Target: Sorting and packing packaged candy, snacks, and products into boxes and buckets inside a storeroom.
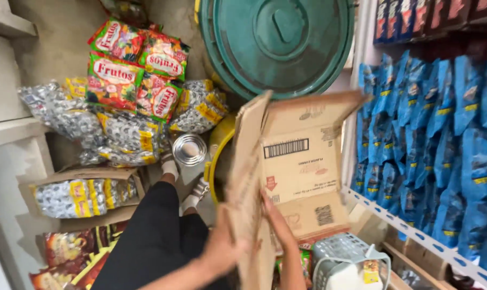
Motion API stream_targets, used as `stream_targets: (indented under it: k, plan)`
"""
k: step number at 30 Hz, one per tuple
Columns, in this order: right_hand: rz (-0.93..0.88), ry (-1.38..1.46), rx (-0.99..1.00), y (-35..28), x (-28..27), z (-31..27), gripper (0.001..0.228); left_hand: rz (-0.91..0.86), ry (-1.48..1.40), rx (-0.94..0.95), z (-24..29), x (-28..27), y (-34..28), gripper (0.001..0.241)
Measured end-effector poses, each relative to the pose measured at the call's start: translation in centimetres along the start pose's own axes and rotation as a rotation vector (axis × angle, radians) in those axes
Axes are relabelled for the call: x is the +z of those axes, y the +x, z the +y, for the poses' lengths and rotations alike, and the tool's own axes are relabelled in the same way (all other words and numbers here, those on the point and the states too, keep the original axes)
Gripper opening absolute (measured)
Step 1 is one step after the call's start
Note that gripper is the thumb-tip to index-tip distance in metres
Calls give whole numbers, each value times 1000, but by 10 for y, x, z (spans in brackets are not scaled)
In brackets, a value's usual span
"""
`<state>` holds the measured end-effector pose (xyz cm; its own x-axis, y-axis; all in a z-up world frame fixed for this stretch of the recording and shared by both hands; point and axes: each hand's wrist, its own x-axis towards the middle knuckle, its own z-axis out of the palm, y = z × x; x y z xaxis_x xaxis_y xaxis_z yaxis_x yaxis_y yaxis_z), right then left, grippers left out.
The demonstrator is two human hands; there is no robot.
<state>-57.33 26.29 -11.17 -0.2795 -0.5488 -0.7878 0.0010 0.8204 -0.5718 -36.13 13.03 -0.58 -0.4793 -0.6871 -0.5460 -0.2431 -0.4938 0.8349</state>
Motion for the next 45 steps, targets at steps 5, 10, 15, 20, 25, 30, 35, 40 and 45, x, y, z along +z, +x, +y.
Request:
stream_targets:
  k: [5,10,15,20,25,30,35,40,45]
  plan:
    - [-235,144,-524,-162,-39,-52,112,-368,104,338,79,26,-1,88]
    - [556,-257,-29,-138,-84,20,88,-444,341,545,37,66,55,80]
    - [1081,-955,-108,-26,-145,68,93,-62,313,243,-67,101,141,96]
    - [739,-881,-116,106,-143,162,98,-236,-498,-177,-250,176,236,66]
    - [631,-454,-47,61,-125,94,92,-85,-61,-109,-171,142,169,34]
    - [454,-412,-4,81,-78,158,95,-179,138,-75,-128,43,111,40]
    - [621,-679,-27,85,-44,128,90,-329,294,-84,-128,-62,114,37]
    - [991,-625,-407,96,41,-87,56,121,359,-167,-142,-215,143,38]
    - [588,-384,-915,171,193,-240,33,420,670,37,-171,-334,212,68]
